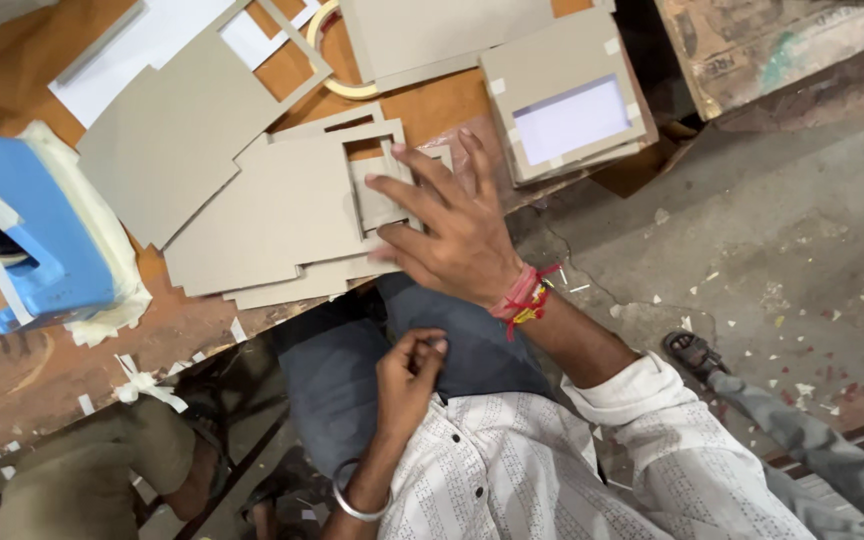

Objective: The person assembles small cardboard frames by applying adhesive tape to the edges of cutouts and pressing them together. They handle multiple frames one at a time, aligning pieces and securing them with tape before stacking the finished units on the table.

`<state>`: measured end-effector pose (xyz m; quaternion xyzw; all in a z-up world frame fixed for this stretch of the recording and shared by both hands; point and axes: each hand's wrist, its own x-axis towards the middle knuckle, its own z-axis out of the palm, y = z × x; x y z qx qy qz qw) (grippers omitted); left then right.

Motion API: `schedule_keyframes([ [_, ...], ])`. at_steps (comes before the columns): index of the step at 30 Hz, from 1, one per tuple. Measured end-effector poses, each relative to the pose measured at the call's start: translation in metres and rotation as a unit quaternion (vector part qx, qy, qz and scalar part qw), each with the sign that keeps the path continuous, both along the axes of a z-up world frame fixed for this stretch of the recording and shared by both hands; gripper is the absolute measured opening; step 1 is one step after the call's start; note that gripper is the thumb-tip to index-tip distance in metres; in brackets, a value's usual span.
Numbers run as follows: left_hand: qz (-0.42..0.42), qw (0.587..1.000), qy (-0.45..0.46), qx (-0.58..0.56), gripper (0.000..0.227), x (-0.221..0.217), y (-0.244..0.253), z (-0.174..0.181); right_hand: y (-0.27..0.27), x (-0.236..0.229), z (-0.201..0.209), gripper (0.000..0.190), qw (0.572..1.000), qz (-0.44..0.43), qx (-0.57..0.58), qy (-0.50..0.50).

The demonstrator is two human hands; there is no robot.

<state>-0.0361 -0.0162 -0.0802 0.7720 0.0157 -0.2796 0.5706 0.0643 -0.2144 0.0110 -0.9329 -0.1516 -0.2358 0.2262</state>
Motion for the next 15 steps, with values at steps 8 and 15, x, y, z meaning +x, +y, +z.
schedule_keyframes([
  [8,0.037,0.998,0.008,0.053,0.014,0.009,0.002,-0.02,-0.002,0.0,-0.001,0.02,1.0,0.004,-0.011,-0.004],
  [15,0.034,0.991,0.028,-0.123,0.017,0.019,0.009,0.006,-0.005,-0.008,-0.005,0.021,0.999,-0.004,-0.003,-0.039],
])
